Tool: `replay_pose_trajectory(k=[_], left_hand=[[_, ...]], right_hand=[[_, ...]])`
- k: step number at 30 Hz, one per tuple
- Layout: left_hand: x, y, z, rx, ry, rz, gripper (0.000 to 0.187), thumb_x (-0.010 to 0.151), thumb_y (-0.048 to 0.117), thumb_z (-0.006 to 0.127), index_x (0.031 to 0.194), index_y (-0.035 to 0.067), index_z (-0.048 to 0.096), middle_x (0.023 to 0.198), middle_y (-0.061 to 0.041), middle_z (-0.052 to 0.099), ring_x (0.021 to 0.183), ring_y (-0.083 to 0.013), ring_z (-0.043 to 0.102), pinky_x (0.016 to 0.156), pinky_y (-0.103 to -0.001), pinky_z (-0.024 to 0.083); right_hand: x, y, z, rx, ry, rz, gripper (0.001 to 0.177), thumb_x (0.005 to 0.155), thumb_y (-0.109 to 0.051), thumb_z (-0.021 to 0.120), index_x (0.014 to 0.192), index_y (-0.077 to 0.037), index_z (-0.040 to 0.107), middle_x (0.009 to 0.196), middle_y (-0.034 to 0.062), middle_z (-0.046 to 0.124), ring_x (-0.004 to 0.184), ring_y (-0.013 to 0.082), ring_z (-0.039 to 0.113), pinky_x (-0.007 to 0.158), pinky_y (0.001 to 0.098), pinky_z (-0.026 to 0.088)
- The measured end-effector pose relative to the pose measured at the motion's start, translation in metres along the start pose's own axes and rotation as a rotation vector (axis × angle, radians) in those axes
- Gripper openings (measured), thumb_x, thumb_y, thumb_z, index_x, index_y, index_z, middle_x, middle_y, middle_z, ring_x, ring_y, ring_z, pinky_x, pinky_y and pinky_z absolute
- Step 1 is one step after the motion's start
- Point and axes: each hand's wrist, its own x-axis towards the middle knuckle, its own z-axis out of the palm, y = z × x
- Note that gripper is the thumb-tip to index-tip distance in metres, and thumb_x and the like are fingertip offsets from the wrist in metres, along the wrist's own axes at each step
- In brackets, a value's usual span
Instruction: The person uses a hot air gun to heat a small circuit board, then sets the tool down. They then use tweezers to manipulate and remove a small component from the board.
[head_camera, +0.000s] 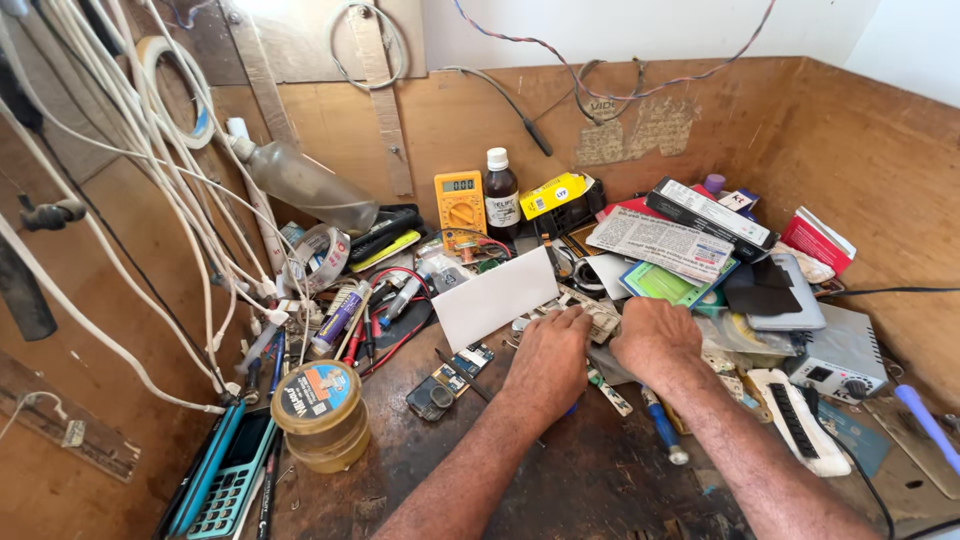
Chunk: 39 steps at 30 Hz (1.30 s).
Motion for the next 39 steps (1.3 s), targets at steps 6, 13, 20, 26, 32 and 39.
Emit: replay_pose_trajectory(k=[6,13,20,26,32,39], left_hand=[[-0.004,-0.002,0.013,0.049,0.071,0.014,0.042,0.088,0.001,0.056,0.129,-0.005,0.063,0.138,-0.022,0.062,0.131,-0.0388,0.054,0.109,-0.049,0.04],[0.002,0.014,-0.012,-0.101,0.178,-0.024,0.042,0.092,0.001,0.057,0.133,-0.006,0.059,0.139,-0.025,0.059,0.132,-0.0377,0.053,0.112,-0.05,0.039],[-0.003,0.054,-0.041,-0.308,0.248,-0.075,0.034,0.095,0.006,0.063,0.128,-0.003,0.062,0.119,-0.024,0.067,0.118,-0.0384,0.06,0.103,-0.049,0.046],[-0.03,0.054,-0.057,-0.601,0.427,-0.347,0.016,0.097,0.009,0.065,0.108,0.001,0.073,0.083,-0.016,0.073,0.075,-0.0241,0.067,0.07,-0.038,0.054],[-0.06,0.045,-0.08,-0.668,0.34,-0.564,0.014,0.094,0.009,0.068,0.094,-0.004,0.074,0.068,-0.014,0.071,0.062,-0.0165,0.063,0.059,-0.035,0.052],[-0.117,0.006,-0.092,-0.264,0.533,-0.325,0.024,0.095,0.006,0.068,0.117,-0.001,0.068,0.109,-0.022,0.072,0.103,-0.0399,0.069,0.087,-0.045,0.055]], right_hand=[[0.001,0.014,0.003,-0.182,0.185,-0.092,0.044,0.08,-0.018,0.082,0.112,0.007,0.066,0.114,0.025,0.067,0.11,0.0383,0.065,0.089,0.0481,0.056],[-0.018,0.042,-0.036,-0.042,0.298,-0.158,0.025,0.084,-0.017,0.08,0.102,-0.002,0.072,0.092,0.0178,0.077,0.087,0.031,0.076,0.083,0.0448,0.061],[-0.063,0.008,-0.091,0.116,0.381,-0.39,0.016,0.082,-0.026,0.082,0.088,-0.01,0.081,0.079,0.0167,0.076,0.079,0.0343,0.073,0.073,0.0473,0.055],[-0.072,-0.023,-0.079,0.667,0.447,-0.62,0.032,0.083,-0.023,0.079,0.107,-0.004,0.067,0.08,0.0126,0.074,0.072,0.0213,0.073,0.062,0.038,0.057],[-0.078,-0.072,-0.026,0.867,0.32,-0.63,0.024,0.094,-0.024,0.073,0.103,-0.001,0.074,0.077,0.0081,0.073,0.063,0.0144,0.066,0.053,0.0323,0.053],[-0.079,-0.081,0.014,0.869,0.172,-0.483,0.033,0.109,-0.03,0.059,0.095,-0.001,0.068,0.069,0.0133,0.068,0.06,0.0193,0.067,0.056,0.0388,0.052]])
